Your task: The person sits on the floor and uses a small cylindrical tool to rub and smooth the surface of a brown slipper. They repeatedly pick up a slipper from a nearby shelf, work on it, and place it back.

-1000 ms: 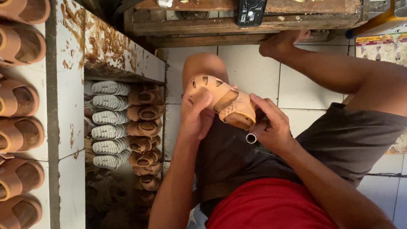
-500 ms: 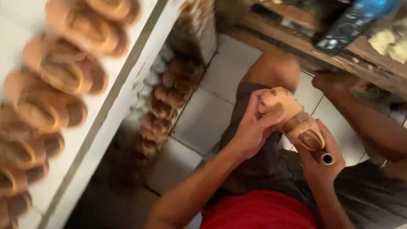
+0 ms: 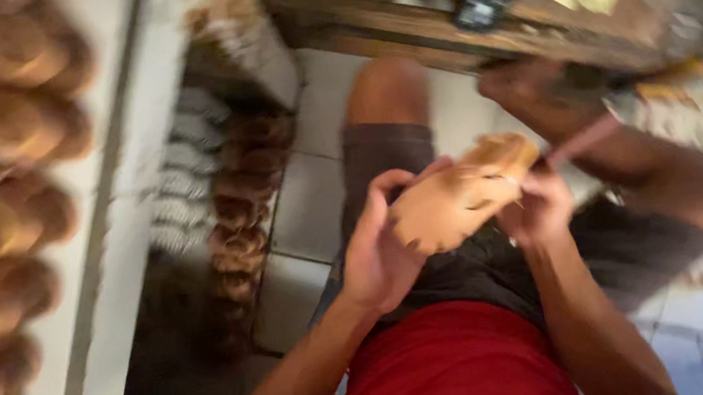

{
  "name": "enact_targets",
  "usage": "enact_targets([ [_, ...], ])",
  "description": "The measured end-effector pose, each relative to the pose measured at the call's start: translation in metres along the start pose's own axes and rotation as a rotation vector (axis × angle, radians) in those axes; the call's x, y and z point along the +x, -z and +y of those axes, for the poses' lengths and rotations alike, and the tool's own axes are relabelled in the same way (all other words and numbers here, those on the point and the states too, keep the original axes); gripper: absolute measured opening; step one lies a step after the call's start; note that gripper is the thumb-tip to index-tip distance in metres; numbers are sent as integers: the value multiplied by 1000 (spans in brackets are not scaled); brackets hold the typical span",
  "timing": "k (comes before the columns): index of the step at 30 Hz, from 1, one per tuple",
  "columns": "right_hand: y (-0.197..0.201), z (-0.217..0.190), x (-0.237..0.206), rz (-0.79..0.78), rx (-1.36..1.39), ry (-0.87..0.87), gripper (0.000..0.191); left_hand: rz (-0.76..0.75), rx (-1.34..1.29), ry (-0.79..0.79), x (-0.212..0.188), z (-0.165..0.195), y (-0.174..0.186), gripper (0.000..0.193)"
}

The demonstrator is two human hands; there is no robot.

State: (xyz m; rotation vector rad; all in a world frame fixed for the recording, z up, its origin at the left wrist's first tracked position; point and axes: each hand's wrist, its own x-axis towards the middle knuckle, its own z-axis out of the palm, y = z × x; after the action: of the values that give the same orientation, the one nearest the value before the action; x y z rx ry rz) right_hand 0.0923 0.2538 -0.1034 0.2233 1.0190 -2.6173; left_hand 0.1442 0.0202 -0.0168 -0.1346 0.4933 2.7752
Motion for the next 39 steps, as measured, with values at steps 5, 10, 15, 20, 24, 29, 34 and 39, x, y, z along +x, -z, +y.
enact_targets([
  [5,19,-18,18,-213,-79,-134,65,-31,-2,320,9,-20,9,73],
  [10,27,-7,5,-218,-152,-101,59,-139,-68,372,9,-38,24,68],
  [15,28,11,8,93,-270,-48,53,-121,138,238,8,-52,24,65],
  [20,35,12,16,319,-527,-154,44,-11,-145,138,19,-57,16,66],
  [24,36,11,15,294,-565,-162,41,111,-19,121,25,-62,7,64],
  [29,36,12,14,303,-678,-195,38,14,107,-218,8,-50,-9,56],
  [34,48,11,10,236,-710,-79,38,350,-23,-571,-15,33,37,56],
  [39,49,14,6,212,-550,26,8,511,6,-741,-92,80,140,52],
])
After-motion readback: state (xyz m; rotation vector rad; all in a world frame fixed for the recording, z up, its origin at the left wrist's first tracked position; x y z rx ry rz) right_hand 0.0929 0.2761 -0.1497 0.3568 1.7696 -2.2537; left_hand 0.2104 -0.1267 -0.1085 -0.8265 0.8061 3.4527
